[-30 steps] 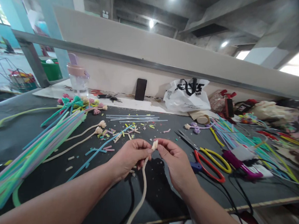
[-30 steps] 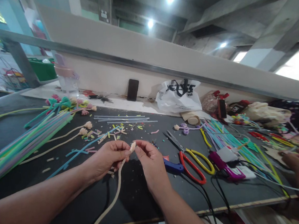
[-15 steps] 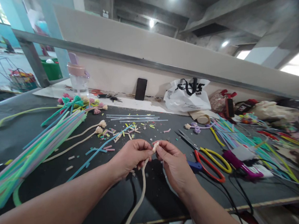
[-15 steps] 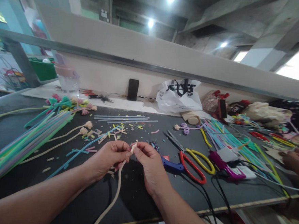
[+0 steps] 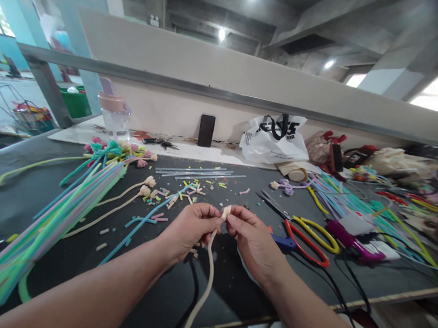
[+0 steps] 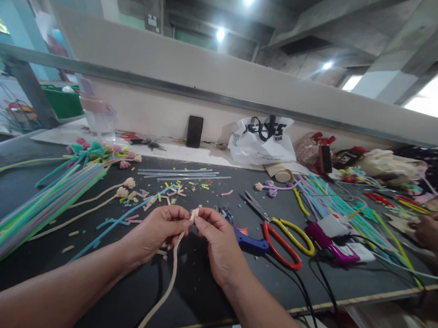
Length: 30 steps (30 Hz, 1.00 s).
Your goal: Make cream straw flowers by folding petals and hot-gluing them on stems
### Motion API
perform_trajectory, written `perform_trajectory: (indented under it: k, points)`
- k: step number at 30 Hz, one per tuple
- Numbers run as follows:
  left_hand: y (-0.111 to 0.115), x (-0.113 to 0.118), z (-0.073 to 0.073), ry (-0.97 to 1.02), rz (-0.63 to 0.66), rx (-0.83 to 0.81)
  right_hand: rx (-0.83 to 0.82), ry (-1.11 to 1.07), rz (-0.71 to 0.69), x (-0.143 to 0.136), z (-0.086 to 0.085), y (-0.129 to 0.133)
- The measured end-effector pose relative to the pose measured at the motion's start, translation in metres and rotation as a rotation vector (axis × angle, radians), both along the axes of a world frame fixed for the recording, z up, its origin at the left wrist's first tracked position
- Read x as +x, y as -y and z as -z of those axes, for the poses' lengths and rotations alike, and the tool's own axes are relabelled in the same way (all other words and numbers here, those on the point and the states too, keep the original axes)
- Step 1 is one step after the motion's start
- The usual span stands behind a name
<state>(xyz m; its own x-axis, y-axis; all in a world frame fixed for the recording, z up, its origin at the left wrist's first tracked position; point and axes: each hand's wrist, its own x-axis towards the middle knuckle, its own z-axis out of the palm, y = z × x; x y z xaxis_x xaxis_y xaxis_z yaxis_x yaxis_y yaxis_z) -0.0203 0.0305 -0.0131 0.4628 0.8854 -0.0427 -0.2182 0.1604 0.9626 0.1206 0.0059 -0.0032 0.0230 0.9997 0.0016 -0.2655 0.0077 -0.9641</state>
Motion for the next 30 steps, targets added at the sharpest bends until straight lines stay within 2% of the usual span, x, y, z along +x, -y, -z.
perform_trajectory:
  k: [7,11,23,26,30]
  points:
    - [0.0007,0.0015,-0.001,-0.04,-0.007,0.022,-0.068,-0.151,-0.078,-0.0039,0.0026,0.0004]
    - [-0.0003,0.0021,0.0001,-0.019,-0.044,0.011,-0.109,-0.184,-0.041,-0.0061,0.001,0.0019]
    - [-0.0015,0.0043,-0.0013,-0.153,-0.086,0.081,-0.086,-0.087,-0.031,-0.0053,0.0026,0.004]
    - [0.0007,0.0045,-0.0036,-0.226,-0.14,0.168,-0.095,-0.079,-0.034,-0.0062,0.0022,0.0056]
    - [0.0037,0.0036,-0.0061,-0.366,-0.236,0.399,-0.128,-0.042,-0.048,-0.0067,0.0005,0.0062]
